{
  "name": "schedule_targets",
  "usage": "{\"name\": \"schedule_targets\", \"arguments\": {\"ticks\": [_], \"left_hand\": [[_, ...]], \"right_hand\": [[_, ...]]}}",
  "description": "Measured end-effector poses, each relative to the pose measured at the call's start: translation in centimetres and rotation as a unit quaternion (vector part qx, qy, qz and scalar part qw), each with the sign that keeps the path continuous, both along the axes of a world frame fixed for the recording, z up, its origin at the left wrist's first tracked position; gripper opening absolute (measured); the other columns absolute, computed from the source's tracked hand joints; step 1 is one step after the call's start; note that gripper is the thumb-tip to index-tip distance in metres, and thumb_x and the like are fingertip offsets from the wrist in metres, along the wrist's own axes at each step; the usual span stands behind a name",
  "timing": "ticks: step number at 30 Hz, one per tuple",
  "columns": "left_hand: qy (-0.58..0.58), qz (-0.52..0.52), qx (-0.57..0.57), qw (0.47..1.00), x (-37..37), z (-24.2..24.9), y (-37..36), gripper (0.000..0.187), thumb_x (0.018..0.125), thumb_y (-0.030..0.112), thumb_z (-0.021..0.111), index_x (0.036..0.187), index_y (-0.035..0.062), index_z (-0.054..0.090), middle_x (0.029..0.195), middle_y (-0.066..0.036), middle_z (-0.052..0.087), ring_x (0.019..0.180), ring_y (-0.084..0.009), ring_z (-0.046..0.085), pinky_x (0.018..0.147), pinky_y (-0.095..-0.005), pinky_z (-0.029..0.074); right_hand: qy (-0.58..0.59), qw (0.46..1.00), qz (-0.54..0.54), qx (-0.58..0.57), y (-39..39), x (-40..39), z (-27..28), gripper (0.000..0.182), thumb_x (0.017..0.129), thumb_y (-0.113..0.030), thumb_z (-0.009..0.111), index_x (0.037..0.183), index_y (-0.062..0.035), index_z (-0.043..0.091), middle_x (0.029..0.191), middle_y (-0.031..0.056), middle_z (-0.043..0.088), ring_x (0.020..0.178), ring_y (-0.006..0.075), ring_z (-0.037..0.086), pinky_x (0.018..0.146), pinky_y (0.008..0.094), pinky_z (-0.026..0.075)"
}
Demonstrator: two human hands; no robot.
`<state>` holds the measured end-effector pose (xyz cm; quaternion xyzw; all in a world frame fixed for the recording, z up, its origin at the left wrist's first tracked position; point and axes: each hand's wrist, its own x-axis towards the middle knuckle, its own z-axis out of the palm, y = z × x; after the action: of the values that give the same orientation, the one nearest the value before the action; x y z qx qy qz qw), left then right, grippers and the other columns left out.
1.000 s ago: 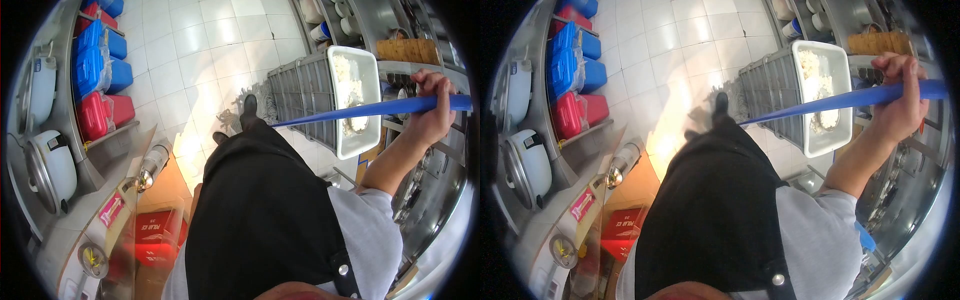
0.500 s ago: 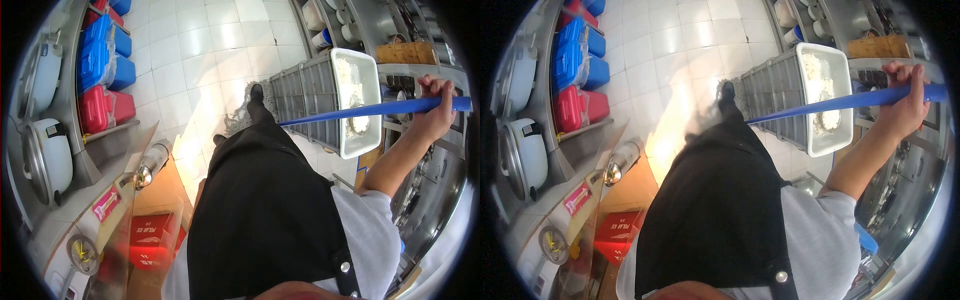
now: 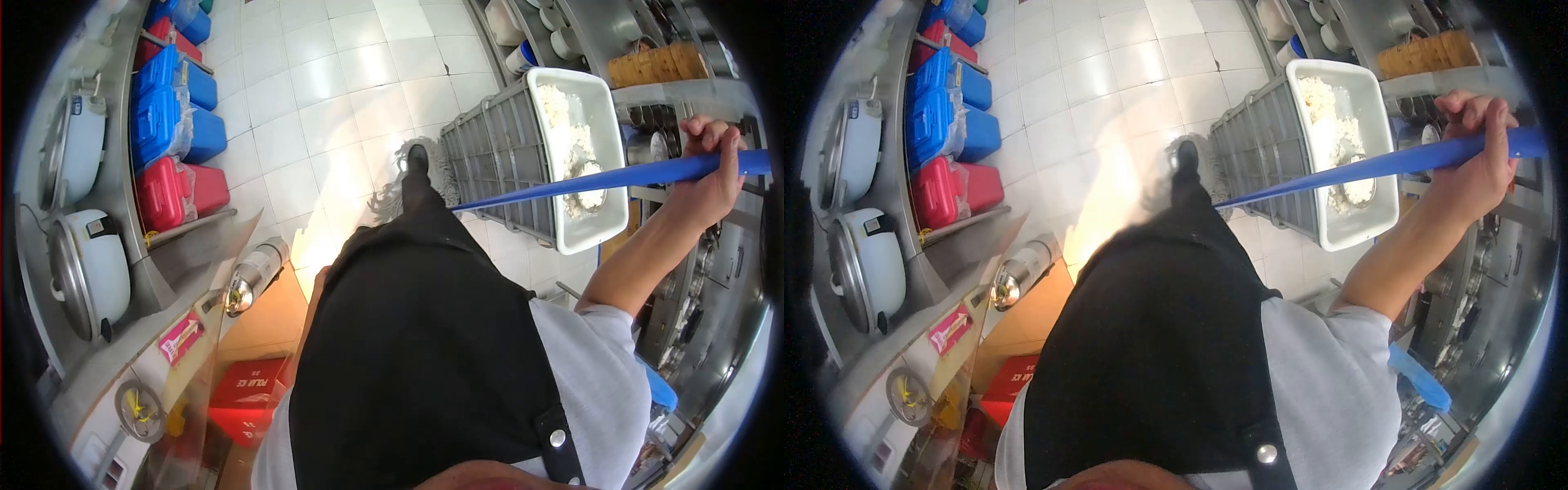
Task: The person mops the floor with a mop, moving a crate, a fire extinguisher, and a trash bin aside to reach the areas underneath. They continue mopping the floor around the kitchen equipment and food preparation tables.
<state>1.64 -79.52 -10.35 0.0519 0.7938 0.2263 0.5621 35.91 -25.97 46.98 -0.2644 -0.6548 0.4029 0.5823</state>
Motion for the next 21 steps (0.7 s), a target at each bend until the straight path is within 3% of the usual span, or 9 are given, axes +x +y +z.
{"name": "schedule_targets", "arguments": {"ticks": [5,9,11,13,14,15,16,17,21], "left_hand": [[0.084,-0.096,0.067,0.990,-1.8,-0.7,-3.0,0.034,0.098,0.032,0.070,0.111,0.0015,0.073,0.102,-0.011,0.077,0.091,-0.0190,0.071,0.083,-0.0350,0.055],[0.145,-0.176,0.197,0.954,-3.6,1.3,3.1,0.036,0.097,0.033,0.071,0.105,-0.0015,0.075,0.099,-0.014,0.078,0.094,-0.0182,0.072,0.087,-0.0339,0.055],[0.158,-0.246,0.234,0.927,-3.1,5.6,11.2,0.041,0.094,0.035,0.076,0.113,-0.0011,0.074,0.109,-0.016,0.078,0.102,-0.0212,0.072,0.092,-0.0336,0.055],[0.045,-0.232,0.295,0.926,2.3,17.4,19.7,0.064,0.088,0.041,0.081,0.134,-0.0006,0.063,0.129,-0.020,0.071,0.112,-0.0267,0.070,0.097,-0.0377,0.056],[0.055,-0.330,0.349,0.876,5.0,21.5,23.6,0.060,0.088,0.031,0.083,0.137,0.0025,0.062,0.110,-0.017,0.075,0.102,-0.0268,0.071,0.093,-0.0409,0.056],[0.001,-0.381,0.464,0.800,8.7,20.1,26.8,0.069,0.085,0.033,0.086,0.142,0.0049,0.059,0.129,-0.020,0.069,0.117,-0.0309,0.067,0.099,-0.0426,0.054],[-0.011,-0.451,0.503,0.737,12.2,23.8,29.3,0.074,0.082,0.035,0.088,0.143,0.0066,0.058,0.143,-0.021,0.060,0.129,-0.0350,0.061,0.104,-0.0442,0.052],[0.002,-0.506,0.555,0.660,16.6,24.0,31.1,0.081,0.079,0.035,0.090,0.148,0.0110,0.054,0.146,-0.021,0.058,0.129,-0.0369,0.059,0.104,-0.0452,0.052],[-0.165,-0.654,0.455,0.581,28.1,25.7,32.2,0.048,0.085,0.044,0.084,0.119,0.0113,0.073,0.114,-0.018,0.074,0.109,-0.0358,0.069,0.092,-0.0459,0.054]], "right_hand": [[0.032,0.995,-0.092,0.023,-4.9,3.8,1.2,0.025,0.102,-0.011,0.067,0.082,0.0018,0.061,0.077,0.0102,0.054,0.082,0.0307,0.066,0.083,0.0459,0.058],[0.043,0.996,-0.077,0.033,-9.5,7.2,1.4,0.025,0.106,-0.012,0.060,0.084,0.0008,0.062,0.076,0.0096,0.052,0.082,0.0313,0.063,0.081,0.0482,0.056],[0.036,0.997,-0.044,0.044,-12.6,8.1,1.5,0.027,0.108,-0.013,0.055,0.086,-0.0002,0.062,0.076,0.0092,0.050,0.082,0.0316,0.061,0.080,0.0487,0.055],[0.021,0.998,-0.014,0.056,-16.0,8.0,1.7,0.031,0.110,-0.024,0.052,0.087,-0.0061,0.061,0.074,0.0059,0.047,0.080,0.0292,0.059,0.075,0.0454,0.051],[0.016,0.998,0.007,0.058,-17.9,7.6,1.8,0.032,0.110,-0.029,0.053,0.088,-0.0076,0.061,0.074,0.0048,0.047,0.080,0.0280,0.058,0.074,0.0444,0.050],[0.010,0.998,0.029,0.062,-19.5,7.2,2.0,0.033,0.110,-0.033,0.053,0.088,-0.0092,0.061,0.073,0.0037,0.047,0.079,0.0269,0.058,0.073,0.0433,0.049],[0.007,0.996,0.048,0.074,-20.7,7.0,2.1,0.035,0.110,-0.038,0.054,0.089,-0.0107,0.060,0.073,0.0025,0.046,0.079,0.0257,0.057,0.073,0.0427,0.049],[0.004,0.994,0.067,0.084,-21.6,6.8,2.1,0.036,0.109,-0.042,0.054,0.089,-0.0121,0.059,0.072,0.0013,0.046,0.078,0.0245,0.057,0.074,0.0420,0.049],[0.008,0.995,0.011,0.100,-24.2,6.4,1.8,0.044,0.106,-0.056,0.055,0.089,-0.0151,0.054,0.069,-0.0015,0.044,0.076,0.0212,0.055,0.075,0.0410,0.048]]}}
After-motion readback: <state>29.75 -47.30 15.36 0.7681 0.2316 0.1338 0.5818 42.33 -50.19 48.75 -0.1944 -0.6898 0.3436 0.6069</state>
